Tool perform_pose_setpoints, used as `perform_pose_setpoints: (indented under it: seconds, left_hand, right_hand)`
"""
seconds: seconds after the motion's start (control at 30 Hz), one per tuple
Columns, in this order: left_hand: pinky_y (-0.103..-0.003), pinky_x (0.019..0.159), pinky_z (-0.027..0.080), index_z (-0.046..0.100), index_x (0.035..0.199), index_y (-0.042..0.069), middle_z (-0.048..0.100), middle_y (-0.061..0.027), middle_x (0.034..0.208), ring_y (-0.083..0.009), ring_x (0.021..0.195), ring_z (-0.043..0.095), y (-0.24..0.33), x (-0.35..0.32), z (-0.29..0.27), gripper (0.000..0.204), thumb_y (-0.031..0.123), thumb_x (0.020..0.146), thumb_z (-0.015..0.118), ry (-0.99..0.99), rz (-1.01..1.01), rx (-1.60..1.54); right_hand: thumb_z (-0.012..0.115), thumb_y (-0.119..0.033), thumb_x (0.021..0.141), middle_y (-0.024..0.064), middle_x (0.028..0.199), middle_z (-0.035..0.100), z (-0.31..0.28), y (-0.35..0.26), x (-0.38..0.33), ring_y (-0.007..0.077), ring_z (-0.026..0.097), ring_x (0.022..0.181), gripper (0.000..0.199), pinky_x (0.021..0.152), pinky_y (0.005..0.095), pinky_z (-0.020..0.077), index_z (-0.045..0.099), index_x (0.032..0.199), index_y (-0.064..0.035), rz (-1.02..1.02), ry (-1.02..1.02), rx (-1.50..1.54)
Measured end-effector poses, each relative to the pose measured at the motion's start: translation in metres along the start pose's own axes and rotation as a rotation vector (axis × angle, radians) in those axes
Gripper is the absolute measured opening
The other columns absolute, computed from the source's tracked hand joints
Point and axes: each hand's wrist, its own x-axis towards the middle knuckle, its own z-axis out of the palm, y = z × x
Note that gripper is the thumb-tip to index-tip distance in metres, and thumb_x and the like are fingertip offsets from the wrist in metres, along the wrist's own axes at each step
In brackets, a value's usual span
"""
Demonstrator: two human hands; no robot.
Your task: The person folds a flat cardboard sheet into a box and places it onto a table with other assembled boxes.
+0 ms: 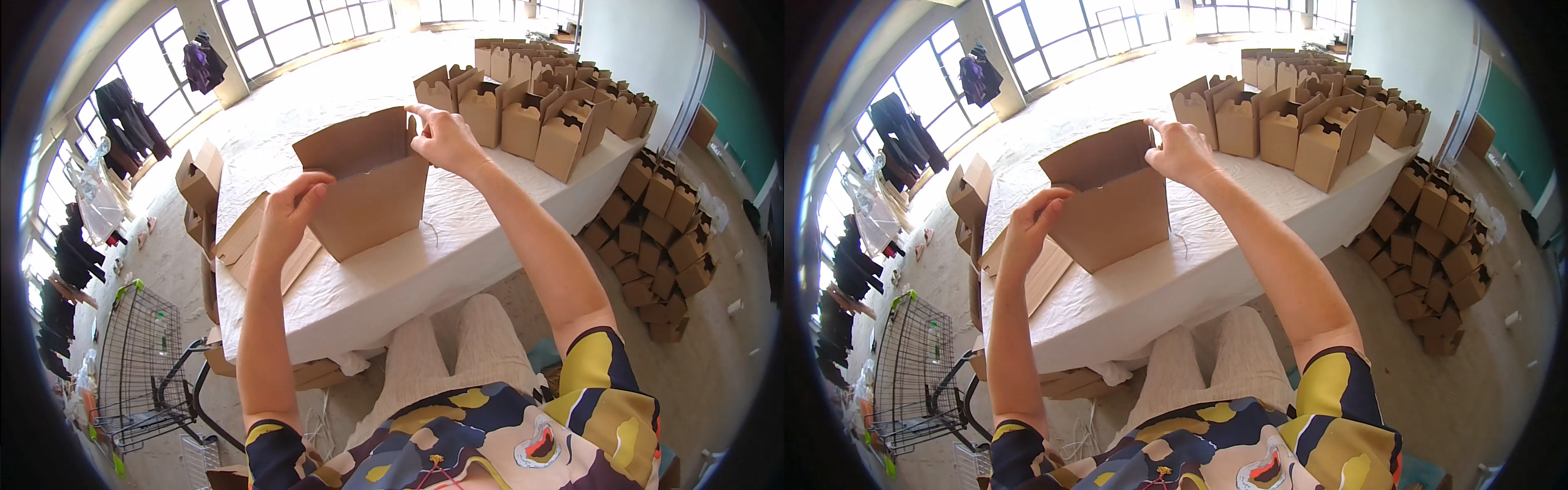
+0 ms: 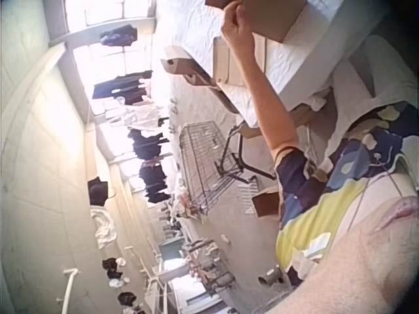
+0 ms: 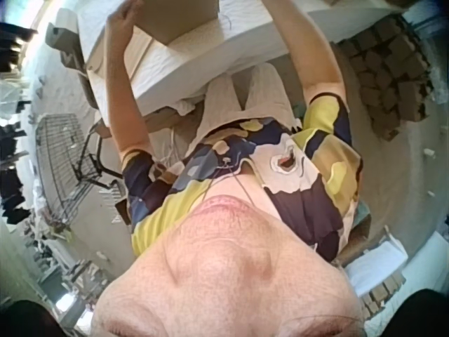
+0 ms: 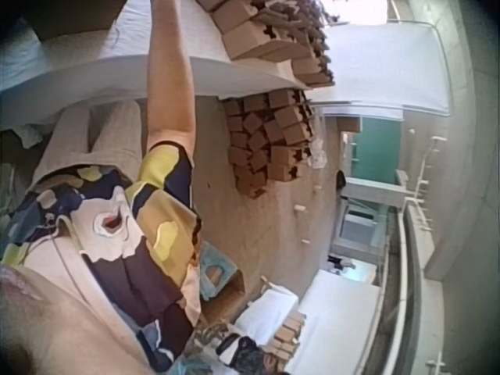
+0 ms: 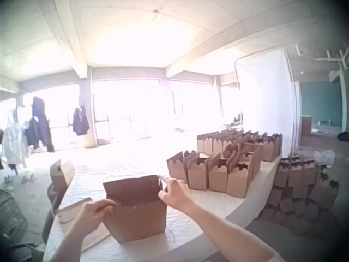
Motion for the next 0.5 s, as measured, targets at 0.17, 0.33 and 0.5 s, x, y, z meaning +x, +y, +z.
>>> perform_pose_setpoints:
  seconds: [0.17,0.33,0.5]
  left_hand:
    - [-0.026,0.079,0.048,0.071,0.108,0.003,0.069,-0.0005,0.086,-0.0089,0.083,0.060,-0.009,0.021,-0.011,0.028,0.027,0.102,0.059,-0.117,-0.054,0.001]
    - [-0.028,0.083,0.048,0.072,0.108,0.005,0.069,-0.0018,0.087,-0.0111,0.085,0.061,-0.012,0.031,-0.012,0.026,0.027,0.102,0.059,-0.092,-0.086,0.091]
    - [-0.036,0.089,0.052,0.072,0.111,0.011,0.073,-0.0039,0.100,-0.0216,0.097,0.066,0.032,0.025,0.019,0.019,0.022,0.097,0.063,0.125,0.277,0.845]
  right_hand:
    - [0.056,-0.010,0.081,0.0073,0.070,0.065,-0.001,0.003,0.004,0.0134,0.062,0.058,0.057,0.064,0.0318,0.0535,0.058,0.138,0.0005,0.020,-0.080,0.094]
    - [0.056,-0.012,0.085,0.0059,0.072,0.065,0.005,0.007,0.007,0.0126,0.062,0.058,0.055,0.057,0.0301,0.0538,0.056,0.138,0.0011,0.058,-0.086,0.187]
    - [0.059,-0.024,0.082,0.0201,0.094,0.073,0.012,0.012,0.007,0.0329,0.070,0.100,0.060,0.099,0.0442,0.0500,0.057,0.139,-0.0042,0.154,-0.036,0.202]
